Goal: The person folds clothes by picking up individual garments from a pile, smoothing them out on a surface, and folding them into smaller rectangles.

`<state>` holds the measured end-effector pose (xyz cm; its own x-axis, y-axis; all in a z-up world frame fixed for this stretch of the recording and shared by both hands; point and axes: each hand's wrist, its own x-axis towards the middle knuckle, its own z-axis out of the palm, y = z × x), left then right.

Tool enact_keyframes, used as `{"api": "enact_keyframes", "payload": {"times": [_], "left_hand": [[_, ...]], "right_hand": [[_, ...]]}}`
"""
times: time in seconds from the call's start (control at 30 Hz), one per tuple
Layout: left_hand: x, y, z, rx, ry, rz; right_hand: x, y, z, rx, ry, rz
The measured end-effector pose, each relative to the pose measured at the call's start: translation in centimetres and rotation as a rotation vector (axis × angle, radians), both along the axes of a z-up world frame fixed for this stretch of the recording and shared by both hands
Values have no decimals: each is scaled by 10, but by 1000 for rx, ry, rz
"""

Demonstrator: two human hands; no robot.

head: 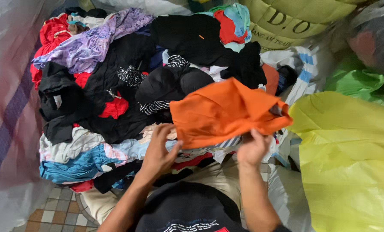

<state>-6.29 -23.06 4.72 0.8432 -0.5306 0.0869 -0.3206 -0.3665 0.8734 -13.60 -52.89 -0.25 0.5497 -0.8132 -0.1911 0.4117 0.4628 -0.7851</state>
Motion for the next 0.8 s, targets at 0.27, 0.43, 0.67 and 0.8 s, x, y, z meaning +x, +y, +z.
{"api": "enact_keyframes", "payload": {"times": [0.27, 0.43, 0.67, 0.8], "left_hand": [[25, -35, -50, -87, 509, 294], [30, -52, -88, -303, 513, 195], [-28, 45, -7, -795, 304, -48], [-47, 93, 36, -468, 7, 174]], "right_hand": [[-30, 33, 20, -1505, 284, -91], [1, 80, -5, -1709, 426, 350], [-10, 144, 73, -1165, 73, 755], [16, 284, -67, -1774, 480, 399]]}}
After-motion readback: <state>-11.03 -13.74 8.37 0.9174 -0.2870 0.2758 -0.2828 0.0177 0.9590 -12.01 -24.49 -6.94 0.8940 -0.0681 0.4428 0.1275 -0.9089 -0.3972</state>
